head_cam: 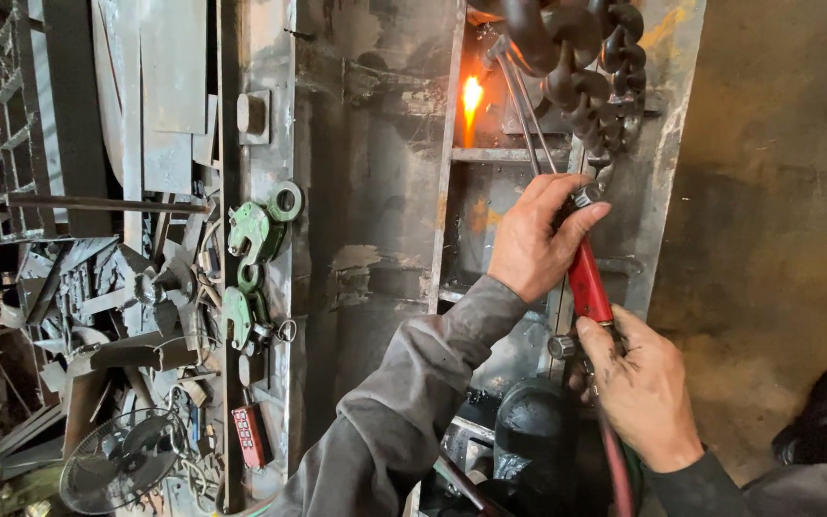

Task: The person cuts a large industrial metal structure using an oxy-fuel cutting torch.

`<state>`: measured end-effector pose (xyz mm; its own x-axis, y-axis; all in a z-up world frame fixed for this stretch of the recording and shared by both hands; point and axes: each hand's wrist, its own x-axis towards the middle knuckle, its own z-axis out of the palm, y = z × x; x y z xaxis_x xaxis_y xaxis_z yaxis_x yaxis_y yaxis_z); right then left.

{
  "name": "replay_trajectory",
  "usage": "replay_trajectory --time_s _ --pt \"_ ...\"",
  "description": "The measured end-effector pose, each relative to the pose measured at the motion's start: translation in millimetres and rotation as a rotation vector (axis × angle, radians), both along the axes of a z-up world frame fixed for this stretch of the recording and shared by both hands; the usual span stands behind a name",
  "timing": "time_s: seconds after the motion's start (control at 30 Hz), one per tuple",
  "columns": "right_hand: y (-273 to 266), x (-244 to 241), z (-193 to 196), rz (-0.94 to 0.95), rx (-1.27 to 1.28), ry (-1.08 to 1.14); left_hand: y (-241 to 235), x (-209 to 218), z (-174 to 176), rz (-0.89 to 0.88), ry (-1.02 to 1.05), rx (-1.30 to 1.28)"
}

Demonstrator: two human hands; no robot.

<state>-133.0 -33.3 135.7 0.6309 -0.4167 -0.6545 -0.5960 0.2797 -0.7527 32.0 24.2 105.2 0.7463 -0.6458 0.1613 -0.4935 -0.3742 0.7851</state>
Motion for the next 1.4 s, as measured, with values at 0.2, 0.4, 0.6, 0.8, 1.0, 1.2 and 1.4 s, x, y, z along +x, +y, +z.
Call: replay_trajectory --time_s 0.2,0.4,0.6,0.8,1.0,1.2,1.4 --pt "2.1 3.6 0.2 0.022 -0.039 -0.002 0.3 4.4 0.9 -0.006 -0.004 0.005" --pt "4.1 1.3 4.6 -0.002 0.003 -0.014 2.0 1.8 4.3 -0.002 0.003 0.006" --pt "2.8 5.8 10.3 0.008 0.001 0.023 2.3 3.7 2.9 -0.005 0.008 0.019" --pt "4.4 5.7 9.8 0.007 -0.032 0.031 1.4 2.7 10.3 -0.010 0.031 0.055" --pt "5.2 1.0 1.0 0.009 -0.028 0.019 2.0 -0.9 5.1 -0.005 0.043 0.054" --pt "5.1 0.8 1.9 -0.003 0.012 -0.040 2.5 0.9 0.4 -0.022 -0.002 0.053" --pt "5.7 4.2 9.5 0.026 -0.006 0.021 4.0 -0.1 2.4 -0.029 0.010 0.059"
